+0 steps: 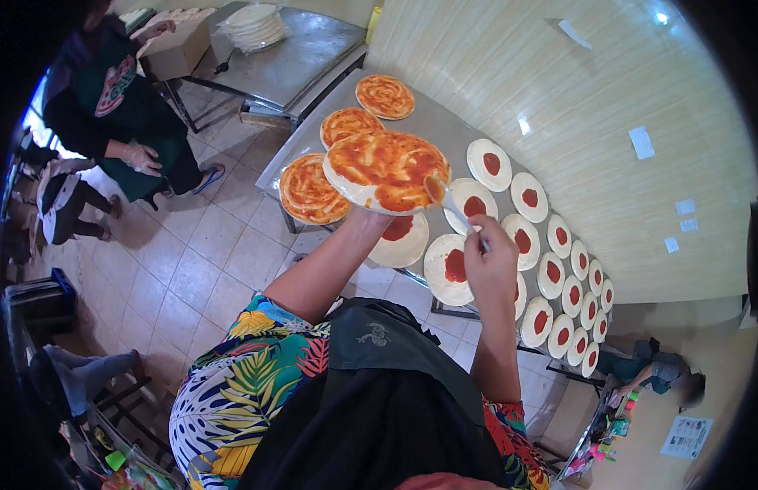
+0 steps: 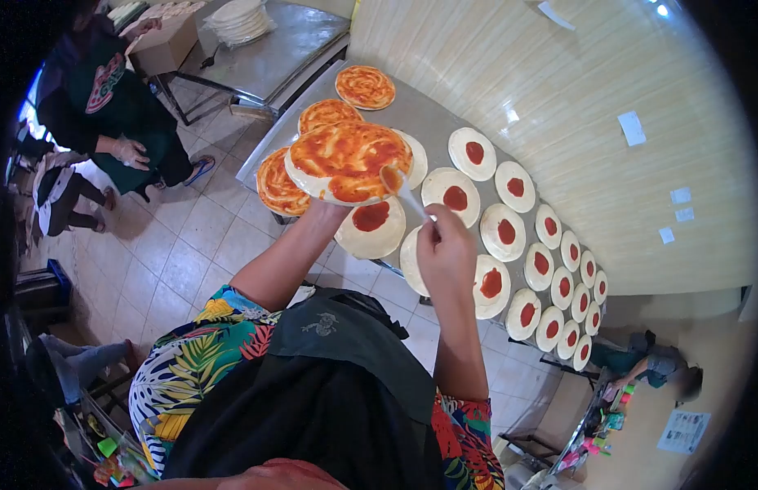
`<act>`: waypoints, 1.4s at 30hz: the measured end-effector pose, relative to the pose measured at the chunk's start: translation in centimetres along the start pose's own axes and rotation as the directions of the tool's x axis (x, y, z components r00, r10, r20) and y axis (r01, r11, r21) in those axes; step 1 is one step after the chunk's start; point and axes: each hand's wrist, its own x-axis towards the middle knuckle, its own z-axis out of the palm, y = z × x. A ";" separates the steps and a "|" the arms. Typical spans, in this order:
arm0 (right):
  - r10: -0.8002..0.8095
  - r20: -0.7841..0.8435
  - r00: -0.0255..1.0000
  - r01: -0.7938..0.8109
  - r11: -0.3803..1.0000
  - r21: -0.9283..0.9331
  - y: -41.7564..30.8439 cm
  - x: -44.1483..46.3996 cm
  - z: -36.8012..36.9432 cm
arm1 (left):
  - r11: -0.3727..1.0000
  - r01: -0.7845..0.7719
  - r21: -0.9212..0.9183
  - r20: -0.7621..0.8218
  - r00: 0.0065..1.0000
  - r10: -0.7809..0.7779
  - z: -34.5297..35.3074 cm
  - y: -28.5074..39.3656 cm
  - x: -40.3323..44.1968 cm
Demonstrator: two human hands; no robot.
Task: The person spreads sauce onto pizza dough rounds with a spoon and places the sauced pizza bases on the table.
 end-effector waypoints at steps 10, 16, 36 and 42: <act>-0.257 0.052 0.965 0.259 0.965 -0.035 -2.6 1.8 2.8 | 0.996 0.083 0.035 0.076 0.993 -0.085 -1.2 -1.1 -0.7; -0.112 0.192 0.975 0.109 0.994 0.026 -3.6 1.0 0.7 | 0.990 0.135 -0.033 0.058 0.989 -0.133 0.7 -0.3 -1.7; -0.400 0.363 0.842 0.265 0.892 0.367 3.4 7.3 -0.4 | 0.994 0.102 0.026 -0.215 0.972 -0.094 1.0 -1.5 -1.4; -0.354 0.375 0.857 0.188 0.891 0.412 1.4 8.9 0.8 | 0.977 0.214 -0.003 -0.233 0.950 -0.209 2.9 -2.9 -2.4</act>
